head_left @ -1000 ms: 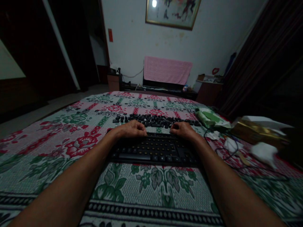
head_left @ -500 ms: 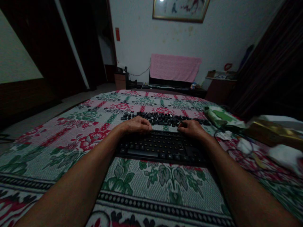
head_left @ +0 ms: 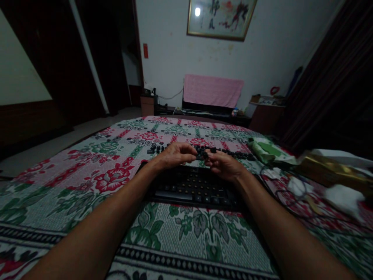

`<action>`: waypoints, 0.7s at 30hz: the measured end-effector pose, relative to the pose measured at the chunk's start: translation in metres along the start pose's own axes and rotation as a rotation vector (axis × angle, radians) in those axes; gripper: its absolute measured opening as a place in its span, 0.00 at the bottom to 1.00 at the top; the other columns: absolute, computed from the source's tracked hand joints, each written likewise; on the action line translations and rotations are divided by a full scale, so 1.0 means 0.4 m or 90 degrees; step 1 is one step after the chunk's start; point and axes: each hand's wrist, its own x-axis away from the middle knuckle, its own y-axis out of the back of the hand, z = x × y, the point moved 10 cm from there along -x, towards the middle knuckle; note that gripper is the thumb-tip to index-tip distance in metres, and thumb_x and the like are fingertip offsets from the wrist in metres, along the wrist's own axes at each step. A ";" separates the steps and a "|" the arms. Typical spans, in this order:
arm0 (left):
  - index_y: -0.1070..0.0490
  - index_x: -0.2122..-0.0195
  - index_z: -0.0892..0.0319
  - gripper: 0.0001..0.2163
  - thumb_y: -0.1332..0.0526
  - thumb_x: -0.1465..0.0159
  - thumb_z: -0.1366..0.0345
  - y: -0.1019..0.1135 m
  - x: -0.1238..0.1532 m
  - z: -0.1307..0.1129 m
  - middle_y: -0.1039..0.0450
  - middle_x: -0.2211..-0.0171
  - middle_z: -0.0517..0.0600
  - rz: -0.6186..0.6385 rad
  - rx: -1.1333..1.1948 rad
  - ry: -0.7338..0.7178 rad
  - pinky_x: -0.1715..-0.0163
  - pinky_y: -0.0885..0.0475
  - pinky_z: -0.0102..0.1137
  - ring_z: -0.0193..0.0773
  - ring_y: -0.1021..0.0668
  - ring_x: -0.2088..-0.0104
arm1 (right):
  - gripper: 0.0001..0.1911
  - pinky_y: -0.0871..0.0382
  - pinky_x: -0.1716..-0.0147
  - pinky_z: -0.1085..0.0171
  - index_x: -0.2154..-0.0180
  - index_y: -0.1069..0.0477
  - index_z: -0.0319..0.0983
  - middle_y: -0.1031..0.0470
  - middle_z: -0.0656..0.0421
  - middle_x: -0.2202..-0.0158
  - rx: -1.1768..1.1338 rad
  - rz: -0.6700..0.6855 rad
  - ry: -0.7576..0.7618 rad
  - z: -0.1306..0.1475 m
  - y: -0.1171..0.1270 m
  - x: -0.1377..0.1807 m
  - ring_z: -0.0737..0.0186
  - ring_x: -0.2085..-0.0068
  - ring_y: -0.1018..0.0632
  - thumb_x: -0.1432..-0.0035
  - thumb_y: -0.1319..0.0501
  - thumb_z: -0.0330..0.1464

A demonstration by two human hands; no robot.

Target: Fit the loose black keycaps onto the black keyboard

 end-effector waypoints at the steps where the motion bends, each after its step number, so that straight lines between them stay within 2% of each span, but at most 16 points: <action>1: 0.29 0.68 0.63 0.08 0.36 0.50 0.69 -0.004 0.000 -0.007 0.31 0.76 0.44 0.003 0.004 -0.012 0.76 0.36 0.23 0.25 0.30 0.77 | 0.15 0.55 0.88 0.77 0.71 0.34 0.37 0.37 0.66 0.77 -0.019 -0.001 -0.002 -0.004 -0.004 -0.001 0.76 0.77 0.35 0.60 0.30 0.31; 9: 0.29 0.67 0.64 0.09 0.36 0.49 0.69 -0.020 -0.006 -0.018 0.27 0.72 0.46 0.016 0.026 -0.070 0.68 0.32 0.26 0.27 0.27 0.72 | 0.13 0.51 0.89 0.79 0.69 0.32 0.37 0.33 0.64 0.74 -0.063 0.010 -0.020 -0.032 -0.012 -0.011 0.76 0.76 0.31 0.59 0.32 0.28; 12: 0.30 0.65 0.64 0.10 0.36 0.49 0.69 -0.025 -0.006 -0.034 0.26 0.70 0.48 0.017 0.020 -0.127 0.65 0.31 0.27 0.30 0.25 0.69 | 0.12 0.51 0.90 0.80 0.70 0.33 0.37 0.33 0.64 0.76 -0.074 0.006 -0.024 -0.036 -0.016 -0.016 0.76 0.77 0.31 0.58 0.33 0.27; 17: 0.29 0.63 0.62 0.09 0.38 0.46 0.69 -0.031 0.005 -0.069 0.25 0.68 0.48 0.010 -0.108 -0.227 0.64 0.30 0.27 0.31 0.24 0.67 | 0.07 0.49 0.91 0.81 0.70 0.35 0.37 0.32 0.62 0.77 -0.145 0.015 -0.063 -0.046 -0.038 -0.021 0.75 0.79 0.32 0.53 0.38 0.25; 21: 0.28 0.63 0.61 0.08 0.39 0.45 0.69 -0.022 0.011 -0.080 0.24 0.69 0.47 -0.023 -0.206 -0.258 0.66 0.30 0.26 0.31 0.24 0.68 | 0.05 0.48 0.92 0.81 0.68 0.34 0.35 0.31 0.61 0.77 -0.194 0.002 -0.099 -0.057 -0.045 -0.019 0.75 0.80 0.31 0.50 0.41 0.24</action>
